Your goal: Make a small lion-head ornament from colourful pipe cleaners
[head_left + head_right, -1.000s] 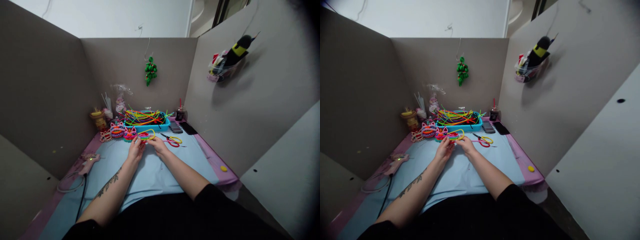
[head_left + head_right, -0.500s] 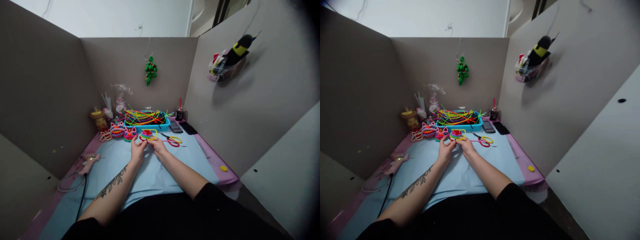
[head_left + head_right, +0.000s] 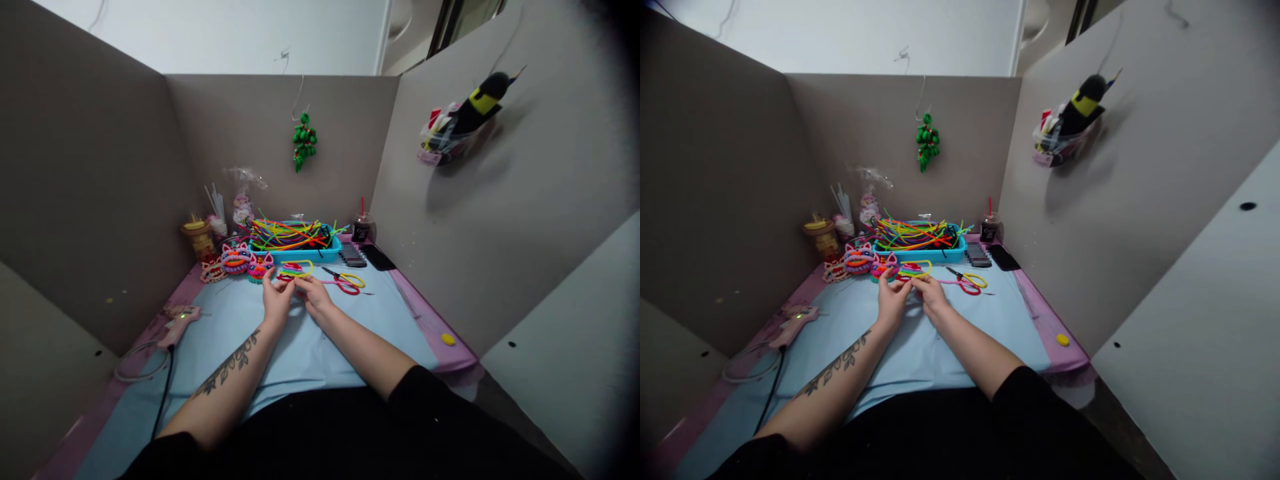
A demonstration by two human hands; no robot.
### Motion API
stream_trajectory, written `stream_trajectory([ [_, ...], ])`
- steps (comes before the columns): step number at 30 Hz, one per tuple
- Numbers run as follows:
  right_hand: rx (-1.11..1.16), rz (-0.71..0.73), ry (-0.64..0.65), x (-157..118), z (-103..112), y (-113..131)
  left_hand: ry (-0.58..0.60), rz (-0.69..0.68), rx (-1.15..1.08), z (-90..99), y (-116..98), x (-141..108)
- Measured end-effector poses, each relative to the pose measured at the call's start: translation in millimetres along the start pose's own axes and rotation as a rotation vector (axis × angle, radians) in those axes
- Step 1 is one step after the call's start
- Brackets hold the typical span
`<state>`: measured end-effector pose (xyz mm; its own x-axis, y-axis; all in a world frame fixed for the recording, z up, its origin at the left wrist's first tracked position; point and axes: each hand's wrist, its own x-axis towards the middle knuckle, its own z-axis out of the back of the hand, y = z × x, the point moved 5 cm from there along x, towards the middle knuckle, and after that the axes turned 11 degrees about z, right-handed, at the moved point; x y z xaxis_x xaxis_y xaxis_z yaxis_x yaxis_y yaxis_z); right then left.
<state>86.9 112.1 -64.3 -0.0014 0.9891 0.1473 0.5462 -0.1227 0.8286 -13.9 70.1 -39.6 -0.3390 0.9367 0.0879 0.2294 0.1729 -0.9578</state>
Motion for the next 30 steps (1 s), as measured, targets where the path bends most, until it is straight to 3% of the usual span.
stream_trajectory([
  [3,-0.124,0.087,-0.001,1,3,4,-0.023,0.026,-0.014,1.3,1,1],
  [8,-0.5,0.355,0.121,-6,-1,25,-0.058,0.147,-0.107,5.3,6,5],
  [12,-0.608,0.428,0.154,-10,-3,32,-0.069,0.256,-0.171,7.0,10,7],
  [16,-0.438,0.319,0.064,-4,2,22,-0.017,0.135,-0.096,5.1,3,7],
  [20,-0.077,0.001,0.052,-1,1,2,0.031,-0.022,0.007,1.7,-7,3],
  [22,0.037,-0.092,0.067,-3,-2,-2,0.044,-0.059,0.052,0.5,-10,0],
  [30,0.21,-0.151,0.093,-8,-8,2,0.064,-0.113,0.212,0.1,-16,-5],
])
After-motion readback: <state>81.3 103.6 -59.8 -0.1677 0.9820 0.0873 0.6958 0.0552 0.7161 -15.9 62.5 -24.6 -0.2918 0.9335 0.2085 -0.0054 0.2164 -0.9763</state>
